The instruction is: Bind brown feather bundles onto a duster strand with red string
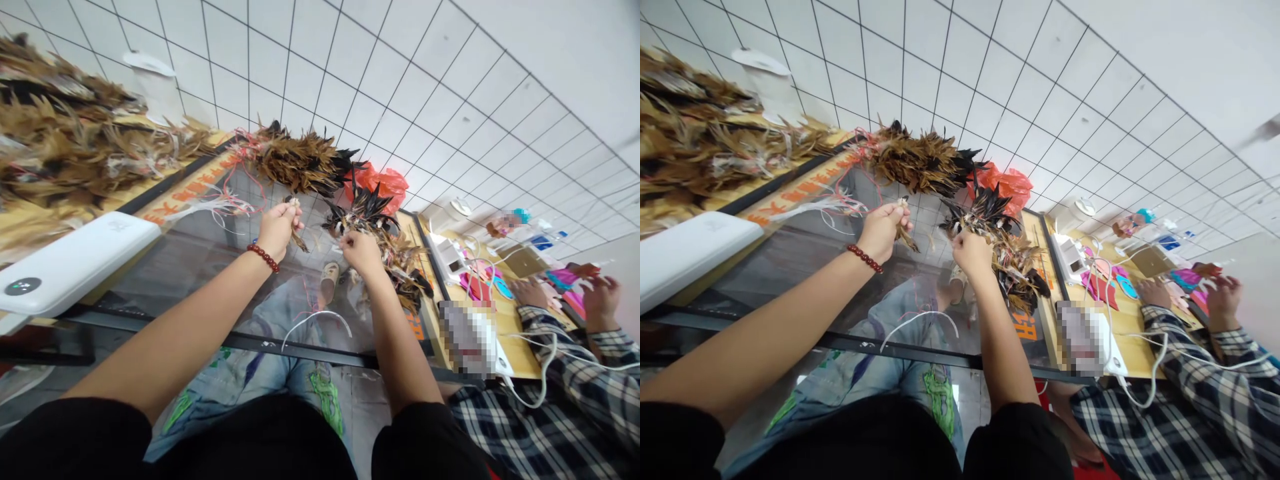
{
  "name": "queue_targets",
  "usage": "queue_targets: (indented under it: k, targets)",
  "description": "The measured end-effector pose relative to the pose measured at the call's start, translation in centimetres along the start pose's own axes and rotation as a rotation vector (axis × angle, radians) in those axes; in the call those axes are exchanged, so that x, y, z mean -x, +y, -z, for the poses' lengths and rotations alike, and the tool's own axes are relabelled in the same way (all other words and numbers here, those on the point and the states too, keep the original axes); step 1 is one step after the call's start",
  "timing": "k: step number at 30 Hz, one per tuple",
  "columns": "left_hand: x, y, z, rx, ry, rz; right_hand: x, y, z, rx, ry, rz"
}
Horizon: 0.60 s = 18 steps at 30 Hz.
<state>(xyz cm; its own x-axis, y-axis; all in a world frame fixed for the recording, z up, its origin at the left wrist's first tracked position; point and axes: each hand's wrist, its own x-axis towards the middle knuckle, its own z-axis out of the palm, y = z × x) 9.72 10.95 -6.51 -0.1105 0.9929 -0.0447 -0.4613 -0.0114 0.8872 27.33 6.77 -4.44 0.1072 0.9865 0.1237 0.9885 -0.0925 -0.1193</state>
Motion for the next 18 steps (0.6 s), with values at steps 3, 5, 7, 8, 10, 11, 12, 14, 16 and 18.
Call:
queue_targets:
  k: [3, 5, 7, 8, 10, 11, 12, 14, 16, 18]
  targets:
    - [0.1, -0.2, 0.0, -0.029, 0.000, 0.005, -0.4, -0.4, -0.4, 0.037, 0.179, 0.138]
    - [0.1, -0.4, 0.0, -0.045, -0.004, 0.013, -0.6, -0.9, -0.6, 0.065, 0.101, 0.356]
    - [0.1, -0.6, 0.0, -0.053, -0.010, 0.025, -0.7, -1.2, -0.6, 0.078, 0.005, 0.485]
    - [0.1, -0.7, 0.0, -0.056, -0.010, 0.029, -0.6, -1.3, -0.6, 0.079, -0.010, 0.490]
    - [0.2, -0.8, 0.0, -0.060, -0.013, 0.030, -0.4, -1.5, -0.8, 0.069, -0.004, 0.439]
    - [0.2, -0.8, -0.1, -0.061, -0.018, 0.027, -0.2, -1.5, -1.0, 0.066, -0.001, 0.415]
    - [0.2, -0.9, -0.1, -0.061, -0.026, 0.023, -0.1, -1.6, -1.3, 0.067, -0.003, 0.401]
    - [0.3, -0.9, -0.1, -0.062, -0.038, 0.018, 0.0, -1.6, -1.9, 0.085, -0.010, 0.394]
    - [0.4, -1.1, -0.2, -0.067, -0.047, 0.026, 0.0, -1.5, -2.2, 0.101, -0.004, 0.392]
    - [0.4, -1.2, -0.3, -0.073, -0.087, 0.057, 0.0, -1.4, -1.8, 0.101, 0.027, 0.391]
